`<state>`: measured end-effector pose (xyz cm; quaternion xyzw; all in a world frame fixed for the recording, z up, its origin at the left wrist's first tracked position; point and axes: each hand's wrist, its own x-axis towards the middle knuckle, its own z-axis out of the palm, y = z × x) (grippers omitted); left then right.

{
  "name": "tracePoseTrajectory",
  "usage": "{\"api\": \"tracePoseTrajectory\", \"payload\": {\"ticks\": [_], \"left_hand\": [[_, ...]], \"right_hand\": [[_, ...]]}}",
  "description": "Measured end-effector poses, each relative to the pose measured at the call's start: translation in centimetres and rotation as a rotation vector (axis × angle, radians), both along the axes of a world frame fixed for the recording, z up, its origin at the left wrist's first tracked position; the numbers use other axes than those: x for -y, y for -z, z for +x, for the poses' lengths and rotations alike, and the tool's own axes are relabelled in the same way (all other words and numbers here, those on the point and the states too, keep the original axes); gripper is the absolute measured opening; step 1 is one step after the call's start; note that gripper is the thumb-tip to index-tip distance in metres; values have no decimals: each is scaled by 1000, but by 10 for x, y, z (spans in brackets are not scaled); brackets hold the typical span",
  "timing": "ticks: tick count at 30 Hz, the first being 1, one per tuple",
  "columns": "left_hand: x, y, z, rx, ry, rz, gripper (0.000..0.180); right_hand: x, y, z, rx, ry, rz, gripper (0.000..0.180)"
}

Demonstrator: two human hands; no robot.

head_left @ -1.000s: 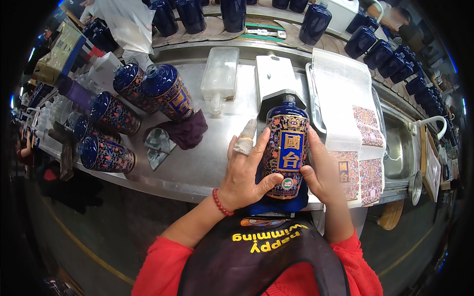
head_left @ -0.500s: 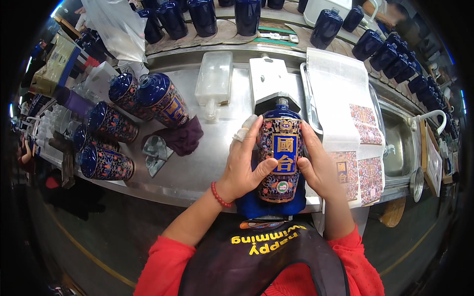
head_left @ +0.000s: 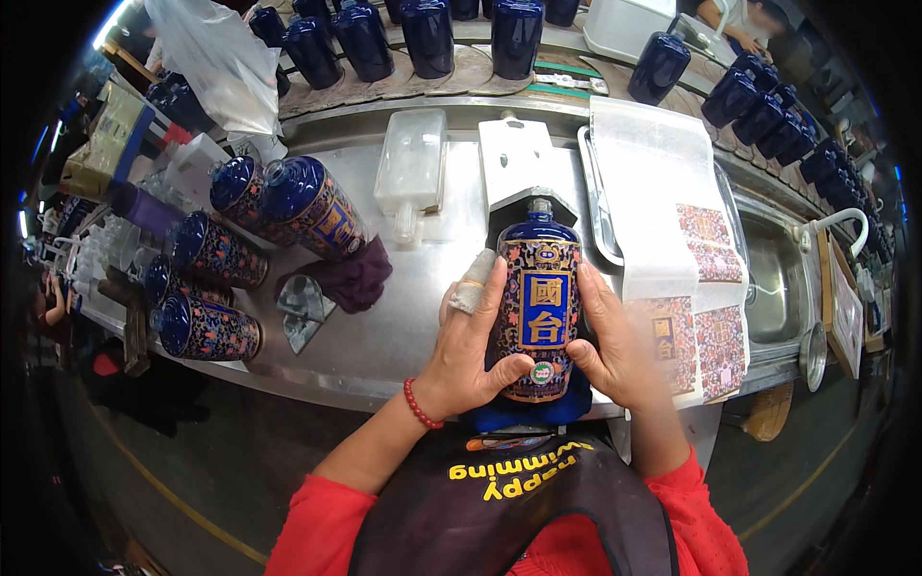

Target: The person applies decorative stickers to a blue cylindrical container, smoothing them with a small tool and rotating the container to cover multiple sides. The person then places the finished container aside and begins applying a sticker to a second container.

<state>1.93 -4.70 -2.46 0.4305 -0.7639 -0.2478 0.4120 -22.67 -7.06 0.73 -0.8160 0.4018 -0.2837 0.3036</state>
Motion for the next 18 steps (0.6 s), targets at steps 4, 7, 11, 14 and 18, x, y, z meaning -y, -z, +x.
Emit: {"api": "tracePoseTrajectory", "payload": {"ticks": [4, 7, 11, 14, 18], "left_hand": [[5, 1, -1, -49, 0, 51, 109], [10, 2, -1, -88, 14, 94, 112], [7, 3, 1, -74, 31, 102, 112], [6, 4, 2, -54, 24, 72, 112], [12, 3, 3, -86, 0, 85, 112]], "right_hand": [[3, -1, -1, 20, 3, 27, 81], [6, -2, 0, 62, -3, 59, 82], [6, -2, -1, 53, -29, 69, 83], [4, -1, -2, 47, -35, 52, 85], [9, 1, -2, 92, -14, 85, 84]]}}
